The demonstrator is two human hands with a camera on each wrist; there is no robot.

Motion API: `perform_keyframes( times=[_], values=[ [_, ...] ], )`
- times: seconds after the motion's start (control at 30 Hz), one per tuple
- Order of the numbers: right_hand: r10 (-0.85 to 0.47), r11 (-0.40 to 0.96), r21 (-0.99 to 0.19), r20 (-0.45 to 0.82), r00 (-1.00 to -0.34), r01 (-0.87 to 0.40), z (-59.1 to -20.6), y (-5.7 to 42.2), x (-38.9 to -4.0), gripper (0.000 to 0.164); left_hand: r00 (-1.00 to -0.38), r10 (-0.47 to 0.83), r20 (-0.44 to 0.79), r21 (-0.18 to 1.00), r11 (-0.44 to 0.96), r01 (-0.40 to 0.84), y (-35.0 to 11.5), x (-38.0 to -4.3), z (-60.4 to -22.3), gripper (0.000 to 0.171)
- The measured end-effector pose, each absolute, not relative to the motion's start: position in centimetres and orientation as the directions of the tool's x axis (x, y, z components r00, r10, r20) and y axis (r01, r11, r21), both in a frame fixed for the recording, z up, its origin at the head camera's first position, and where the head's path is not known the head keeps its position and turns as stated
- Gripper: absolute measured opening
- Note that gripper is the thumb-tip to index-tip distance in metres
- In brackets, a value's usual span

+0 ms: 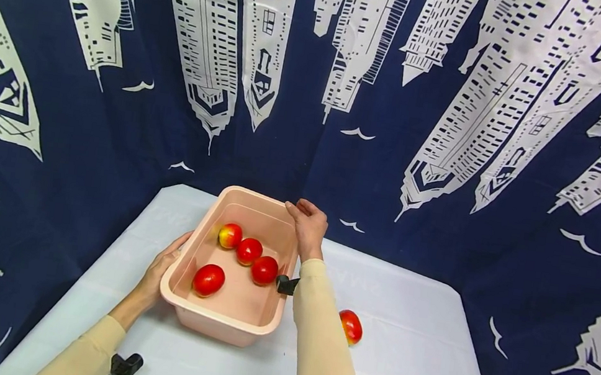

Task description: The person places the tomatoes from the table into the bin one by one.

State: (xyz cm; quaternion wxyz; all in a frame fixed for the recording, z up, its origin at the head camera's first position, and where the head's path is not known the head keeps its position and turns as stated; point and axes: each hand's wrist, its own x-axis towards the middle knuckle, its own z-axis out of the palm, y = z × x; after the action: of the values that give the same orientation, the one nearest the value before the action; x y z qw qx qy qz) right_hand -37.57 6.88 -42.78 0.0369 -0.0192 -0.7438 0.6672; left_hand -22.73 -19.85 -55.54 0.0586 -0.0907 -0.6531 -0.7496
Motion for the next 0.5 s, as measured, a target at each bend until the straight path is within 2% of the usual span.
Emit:
perform_keyframes(
  times=[0.27,0.5],
  values=[
    [0.153,0.088,-0.996,0.032,-0.988,-0.018,-42.8,10.8,-37.7,0.057,-0.981,0.051,0.189,0.973,-0.144,0.180,-18.9,-22.8,-55.7,0.054],
    [0.190,0.111,-0.994,0.003,-0.982,0.019,-44.7,12.5,-37.7,0.060,-0.983,0.020,0.180,0.975,-0.136,0.176,-19.4,-22.6,-55.2,0.054]
  ],
)
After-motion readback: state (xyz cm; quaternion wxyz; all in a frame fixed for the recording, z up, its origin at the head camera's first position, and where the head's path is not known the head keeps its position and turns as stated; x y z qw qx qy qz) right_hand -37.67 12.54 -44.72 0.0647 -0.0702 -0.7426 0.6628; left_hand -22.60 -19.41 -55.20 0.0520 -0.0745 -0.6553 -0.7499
